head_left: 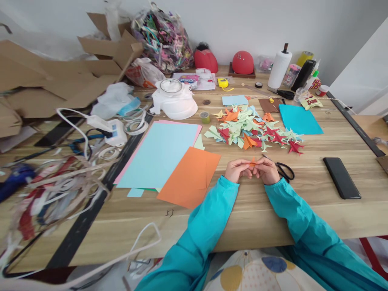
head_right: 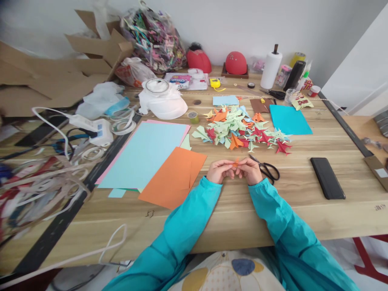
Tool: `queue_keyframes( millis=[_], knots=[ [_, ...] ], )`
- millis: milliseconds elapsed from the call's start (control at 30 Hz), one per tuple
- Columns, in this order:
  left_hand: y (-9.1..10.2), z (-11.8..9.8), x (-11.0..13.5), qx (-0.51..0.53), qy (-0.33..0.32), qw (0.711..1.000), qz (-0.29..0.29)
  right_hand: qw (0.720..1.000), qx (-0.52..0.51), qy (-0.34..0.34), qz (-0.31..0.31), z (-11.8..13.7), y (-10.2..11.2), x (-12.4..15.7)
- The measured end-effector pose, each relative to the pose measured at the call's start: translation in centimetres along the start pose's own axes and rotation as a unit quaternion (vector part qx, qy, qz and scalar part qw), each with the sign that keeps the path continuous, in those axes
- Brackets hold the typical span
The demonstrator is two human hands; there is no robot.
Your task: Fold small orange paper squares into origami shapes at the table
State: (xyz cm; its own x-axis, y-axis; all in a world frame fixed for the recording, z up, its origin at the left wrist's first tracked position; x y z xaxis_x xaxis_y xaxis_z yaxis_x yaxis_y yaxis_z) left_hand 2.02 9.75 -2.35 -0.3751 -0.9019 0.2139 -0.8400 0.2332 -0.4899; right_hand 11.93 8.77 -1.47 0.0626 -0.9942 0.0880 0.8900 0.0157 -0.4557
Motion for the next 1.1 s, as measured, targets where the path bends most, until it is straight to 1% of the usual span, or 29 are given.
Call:
queue_keyframes(
  millis=[267, 533, 700, 933, 1100],
  knots=[
    [-0.14, -0.11, 0.05, 0.003, -0.006, 1.000, 0.012, 0.999, -0.023, 0.013, -0.025, 0.59, 0.33, 0.07],
    [0.20, -0.62, 0.12, 0.018, -0.026, 0.999, -0.005, 1.000, -0.020, 0.020, -0.008, 0.64, 0.07, 0.08],
    [0.32, -0.65, 0.26, 0.015, -0.018, 1.000, -0.013, 1.000, -0.022, 0.019, -0.011, 0.69, 0.07, 0.09],
    [-0.01, -0.47, 0.26, 0.024, -0.003, 1.000, 0.003, 0.999, -0.040, 0.018, -0.026, 0.82, 0.46, 0.06],
    [-0.06, -0.58, 0.34, 0.037, -0.003, 0.999, 0.003, 0.999, -0.043, 0.011, -0.030, 0.75, 0.40, 0.04]
  ],
)
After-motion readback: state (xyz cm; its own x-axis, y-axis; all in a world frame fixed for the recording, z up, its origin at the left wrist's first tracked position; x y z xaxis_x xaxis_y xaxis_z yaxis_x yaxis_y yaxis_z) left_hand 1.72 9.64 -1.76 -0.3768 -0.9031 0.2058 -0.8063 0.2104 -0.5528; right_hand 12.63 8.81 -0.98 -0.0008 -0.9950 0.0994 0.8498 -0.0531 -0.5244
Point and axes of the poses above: each hand's wrist, its own x-axis away from the middle knuckle, its own y-axis out of the back of the hand, z = x × y, the point moved 9 cm from there along -x, towards the middle knuckle, and after that the axes turned 3 degrees about -x, right-handed, at the moved point
